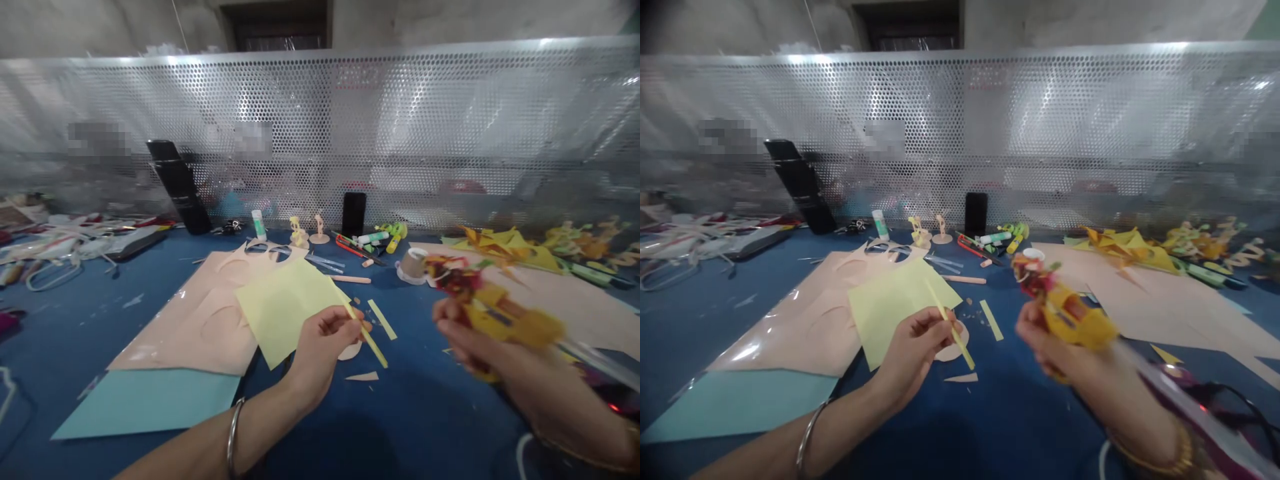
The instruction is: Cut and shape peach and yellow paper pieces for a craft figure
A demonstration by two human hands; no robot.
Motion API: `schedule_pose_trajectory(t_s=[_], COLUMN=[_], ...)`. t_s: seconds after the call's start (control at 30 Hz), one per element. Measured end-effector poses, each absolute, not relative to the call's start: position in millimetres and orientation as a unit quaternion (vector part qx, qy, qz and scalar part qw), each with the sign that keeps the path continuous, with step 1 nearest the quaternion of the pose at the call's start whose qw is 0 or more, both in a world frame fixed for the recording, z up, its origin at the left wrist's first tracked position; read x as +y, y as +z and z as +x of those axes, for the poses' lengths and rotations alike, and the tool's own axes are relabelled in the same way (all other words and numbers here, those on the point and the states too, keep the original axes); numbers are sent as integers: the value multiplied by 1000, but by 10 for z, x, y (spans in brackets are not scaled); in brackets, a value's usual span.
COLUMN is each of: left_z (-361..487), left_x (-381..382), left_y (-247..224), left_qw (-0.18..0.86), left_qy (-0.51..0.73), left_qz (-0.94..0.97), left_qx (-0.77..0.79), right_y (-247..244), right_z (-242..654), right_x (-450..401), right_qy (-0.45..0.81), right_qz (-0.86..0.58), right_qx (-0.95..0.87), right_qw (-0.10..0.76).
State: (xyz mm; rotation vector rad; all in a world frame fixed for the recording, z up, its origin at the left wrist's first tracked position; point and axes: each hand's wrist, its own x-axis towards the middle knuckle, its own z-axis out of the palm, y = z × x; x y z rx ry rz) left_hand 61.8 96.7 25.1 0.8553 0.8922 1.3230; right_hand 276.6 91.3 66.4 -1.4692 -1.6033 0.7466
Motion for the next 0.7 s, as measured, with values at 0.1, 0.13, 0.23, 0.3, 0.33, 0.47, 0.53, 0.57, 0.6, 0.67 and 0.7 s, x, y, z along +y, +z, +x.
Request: schedule_pose_trajectory(t_s=[0.1,0.13,0.23,0.3,0.33,0.47,0.53,0.57,0.6,0.67,0.7], left_z=[632,636,649,657,661,671,668,665,662,655,652], left_x=[931,923,911,910,910,908,914,921,930,954,964], left_y=[243,242,238,225,216,180,175,178,184,199,208], left_qw=[630,629,624,624,623,616,606,599,594,590,590], left_qy=[565,564,561,557,555,538,536,540,546,562,569], left_qz=[387,392,406,411,412,415,413,407,399,376,364], left_qx=[365,363,361,362,365,398,419,428,435,441,442], right_y=[501,455,369,336,320,251,233,231,235,250,260], right_z=[2432,2363,2271,2263,2264,2274,2284,2292,2301,2327,2342], right_x=[853,847,845,851,853,855,854,856,859,871,878], right_qy=[475,504,529,536,542,577,615,639,663,697,706], right_qz=[-520,-500,-460,-444,-437,-418,-412,-411,-412,-416,-416], right_qx=[-563,-551,-559,-554,-545,-518,-483,-456,-425,-370,-352], right_qw=[433,438,442,456,467,473,467,463,459,452,452])
